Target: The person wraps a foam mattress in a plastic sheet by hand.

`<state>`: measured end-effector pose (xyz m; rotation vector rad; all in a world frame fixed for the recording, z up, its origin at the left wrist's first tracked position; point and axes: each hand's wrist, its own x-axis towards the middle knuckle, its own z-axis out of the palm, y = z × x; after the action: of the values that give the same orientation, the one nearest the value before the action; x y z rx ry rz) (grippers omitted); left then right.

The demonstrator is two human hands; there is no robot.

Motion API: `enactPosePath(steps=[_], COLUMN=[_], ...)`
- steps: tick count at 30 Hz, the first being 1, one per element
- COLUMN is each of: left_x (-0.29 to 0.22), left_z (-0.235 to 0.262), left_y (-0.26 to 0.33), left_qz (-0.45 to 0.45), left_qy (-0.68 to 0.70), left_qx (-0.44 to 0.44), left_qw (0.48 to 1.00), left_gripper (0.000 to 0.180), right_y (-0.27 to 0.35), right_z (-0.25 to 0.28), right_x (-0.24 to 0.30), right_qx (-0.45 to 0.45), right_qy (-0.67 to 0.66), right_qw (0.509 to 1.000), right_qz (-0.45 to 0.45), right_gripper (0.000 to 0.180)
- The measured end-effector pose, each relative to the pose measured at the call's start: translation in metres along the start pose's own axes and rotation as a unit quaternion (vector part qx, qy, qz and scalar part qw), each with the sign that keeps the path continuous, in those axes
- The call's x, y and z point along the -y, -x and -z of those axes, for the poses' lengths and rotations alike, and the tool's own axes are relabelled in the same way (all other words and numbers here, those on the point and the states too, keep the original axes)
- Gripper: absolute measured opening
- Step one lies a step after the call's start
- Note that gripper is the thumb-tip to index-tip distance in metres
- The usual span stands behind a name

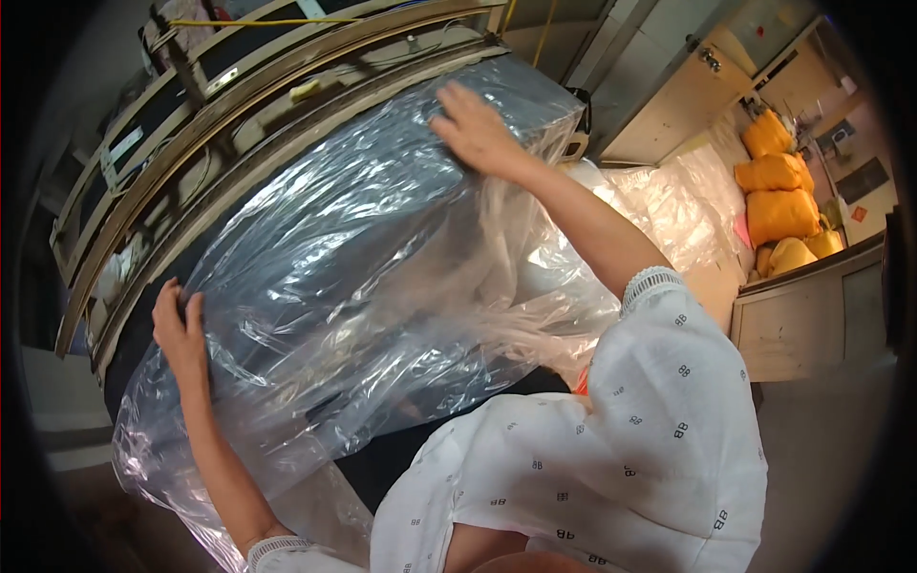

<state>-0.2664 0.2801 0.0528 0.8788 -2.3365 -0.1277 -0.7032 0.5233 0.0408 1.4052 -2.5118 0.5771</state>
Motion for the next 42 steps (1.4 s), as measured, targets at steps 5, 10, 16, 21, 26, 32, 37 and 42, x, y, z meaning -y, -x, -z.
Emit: enactPosePath(steps=[5, 10, 16, 21, 26, 32, 37, 42], left_x=[-0.002, 0.078, 0.018, -0.031, -0.015, 0.019, 0.129, 0.158], left_z=[0.007, 0.075, 0.127, 0.128, 0.123, 0.092, 0.05, 0.016], left_y=[0.0, 0.057, 0.103, 0.148, 0.197, 0.078, 0.039, -0.019], left_qz=[0.077, 0.089, 0.078, 0.001, 0.207, 0.34, 0.264, 0.289], left_qy=[0.133, -0.002, -0.068, -0.145, -0.061, 0.193, 0.04, 0.103], left_qx=[0.058, -0.016, -0.039, -0.036, 0.032, -0.237, -0.194, -0.173], left_qw=[0.986, 0.996, 0.994, 0.989, 0.976, 0.889, 0.944, 0.936], left_gripper=[0.014, 0.015, 0.012, 0.01, 0.011, 0.032, 0.033, 0.034], right_y=[-0.023, 0.004, -0.032, -0.081, -0.115, -0.129, -0.118, -0.123], right_z=[0.017, 0.024, 0.012, -0.006, -0.024, 0.022, -0.046, -0.048], right_x=[-0.102, -0.074, -0.087, -0.123, -0.144, -0.082, -0.067, -0.087], right_qx=[0.018, 0.045, -0.081, -0.152, -0.001, -0.146, -0.26, -0.229], right_qy=[0.072, 0.029, 0.0, -0.034, -0.194, -0.531, -0.26, -0.249], right_qw=[0.994, 0.997, 0.987, 0.985, 0.98, 0.828, 0.925, 0.938], right_qz=[-0.081, 0.057, 0.138, 0.071, 0.04, -0.105, -0.093, -0.08], right_gripper=[0.06, 0.056, 0.04, 0.021, 0.02, 0.019, 0.018, 0.022])
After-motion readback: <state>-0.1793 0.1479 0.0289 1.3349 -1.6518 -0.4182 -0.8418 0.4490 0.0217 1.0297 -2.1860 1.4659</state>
